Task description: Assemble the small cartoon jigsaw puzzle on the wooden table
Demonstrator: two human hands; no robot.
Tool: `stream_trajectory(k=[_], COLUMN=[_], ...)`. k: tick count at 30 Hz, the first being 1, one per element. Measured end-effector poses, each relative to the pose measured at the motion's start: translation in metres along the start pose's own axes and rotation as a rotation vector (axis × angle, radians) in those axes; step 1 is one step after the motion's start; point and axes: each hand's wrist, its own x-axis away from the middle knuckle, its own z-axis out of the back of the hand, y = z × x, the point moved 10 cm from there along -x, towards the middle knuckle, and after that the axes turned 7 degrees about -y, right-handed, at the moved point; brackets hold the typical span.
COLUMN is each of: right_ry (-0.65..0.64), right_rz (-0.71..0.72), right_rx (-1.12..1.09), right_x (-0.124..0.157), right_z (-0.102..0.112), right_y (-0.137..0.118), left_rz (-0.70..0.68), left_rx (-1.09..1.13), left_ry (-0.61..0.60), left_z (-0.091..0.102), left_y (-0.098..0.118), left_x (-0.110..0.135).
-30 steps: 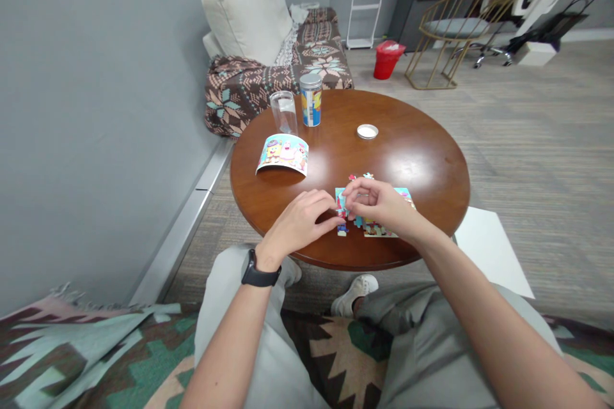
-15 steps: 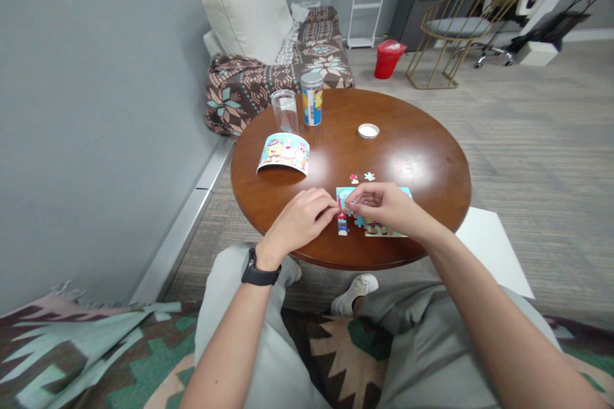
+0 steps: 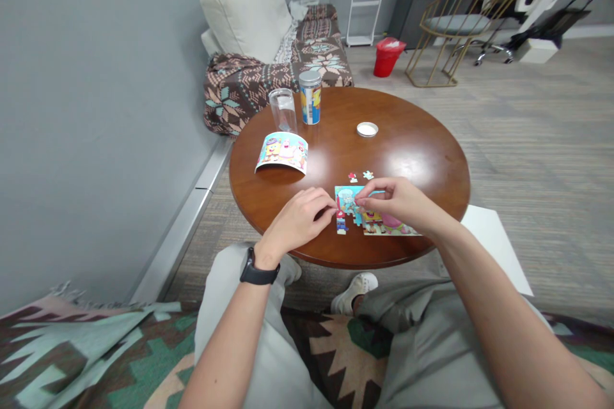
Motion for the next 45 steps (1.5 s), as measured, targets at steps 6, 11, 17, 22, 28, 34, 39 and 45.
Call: stream_trajectory(k=[6, 11, 17, 22, 28, 34, 39, 45], right_ry=[-0.031, -0.039, -0.056, -0.088, -0.022, -0.338, -0.477, -0.400], right_rz=[-0.008, -0.040, -0.062, -0.075, 0.059, 0.234, 0.318, 0.331], right_rx=[-0.052, -0.116, -0.167, -0.188, -0.082, 0.317, 0.567, 0.572], right_x=[0.000, -0.001, -0.001, -0.002, -0.006, 0.030, 0.050, 0.042], right_z=[-0.003, -0.004, -0.006, -0.014, -0.010, -0.050, -0.094, -0.090], right_y=[0.001, 0.010, 0.012, 0.013, 0.004, -0.033, -0.035, -0.028], left_rz=[0.003, 0.001, -0.005, 0.005, 0.010, 0.011, 0.028, 0.029], left_rx=[0.008, 0.006, 0.008, 0.006, 0.006, 0.005, 0.020, 0.020], left_ry=[-0.009, -0.008, 0.002, -0.006, -0.011, -0.012, -0.016, -0.015], left_z=[-0.001, -0.001, -0.001, -0.002, -0.002, -0.001, -0.001, -0.001], left_y=[0.000, 0.000, -0.001, -0.001, 0.000, 0.000, -0.001, -0.001], left_x=[0.000, 0.000, 0.000, 0.001, 0.000, 0.000, 0.000, 0.000])
